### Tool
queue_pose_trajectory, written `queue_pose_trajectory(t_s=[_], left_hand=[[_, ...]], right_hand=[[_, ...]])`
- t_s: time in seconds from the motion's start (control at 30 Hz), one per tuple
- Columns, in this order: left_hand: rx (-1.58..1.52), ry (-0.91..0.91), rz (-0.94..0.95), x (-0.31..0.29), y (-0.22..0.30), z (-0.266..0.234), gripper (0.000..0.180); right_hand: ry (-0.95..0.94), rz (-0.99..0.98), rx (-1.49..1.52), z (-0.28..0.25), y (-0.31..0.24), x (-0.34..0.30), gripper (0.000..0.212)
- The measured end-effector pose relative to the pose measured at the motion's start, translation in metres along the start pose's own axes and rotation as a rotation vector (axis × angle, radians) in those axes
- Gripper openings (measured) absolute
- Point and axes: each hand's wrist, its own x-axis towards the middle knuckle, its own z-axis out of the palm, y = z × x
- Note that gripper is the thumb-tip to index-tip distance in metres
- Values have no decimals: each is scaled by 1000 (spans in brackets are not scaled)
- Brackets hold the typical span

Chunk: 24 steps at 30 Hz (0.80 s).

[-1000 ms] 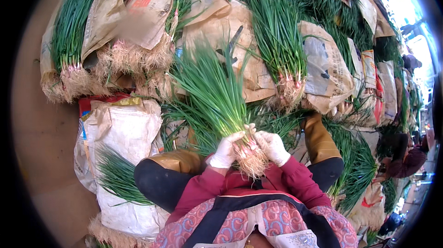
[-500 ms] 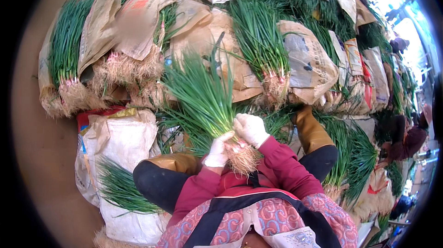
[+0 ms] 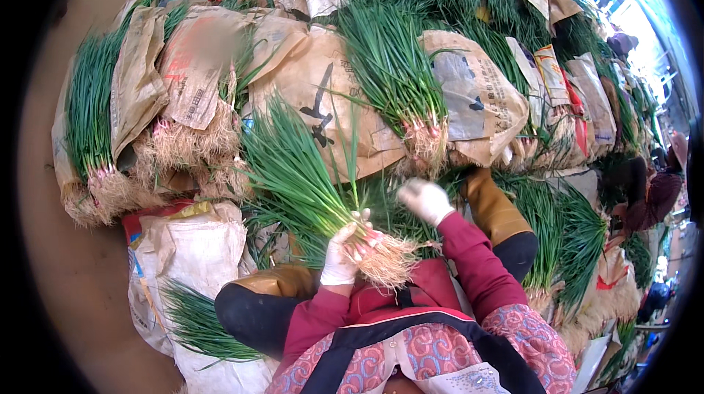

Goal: The person sorts and bundles green onions by hand while sitting on a floor covered with agricultural sacks. They pick up individual stalks and add them to a larger bunch held in their hands.

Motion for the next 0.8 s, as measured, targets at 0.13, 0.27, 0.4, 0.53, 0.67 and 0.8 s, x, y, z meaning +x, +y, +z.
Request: queue_pose_trajectory(t_s=[0.13, 0.27, 0.4, 0.53, 0.67, 0.8], left_hand=[[-2, 6, 12, 3, -4, -1, 28], [48, -22, 32, 12, -8, -2, 28], [61, -16, 71, 5, 0, 6, 28], [4, -24, 84, 7, -1, 0, 29], [-15, 19, 76, 0, 0, -2, 28], [13, 34, 0, 0, -2, 0, 26]], right_hand=[[643, 128, 104, -40, 31, 71, 55], [510, 260, 275, -19, 78, 137, 39], [773, -172, 328, -23, -18, 123, 30], [250, -84, 105, -17, -34, 98, 43], [230, -84, 340, -24, -80, 30, 37], [-519, 128, 978, 14, -86, -4, 39]])
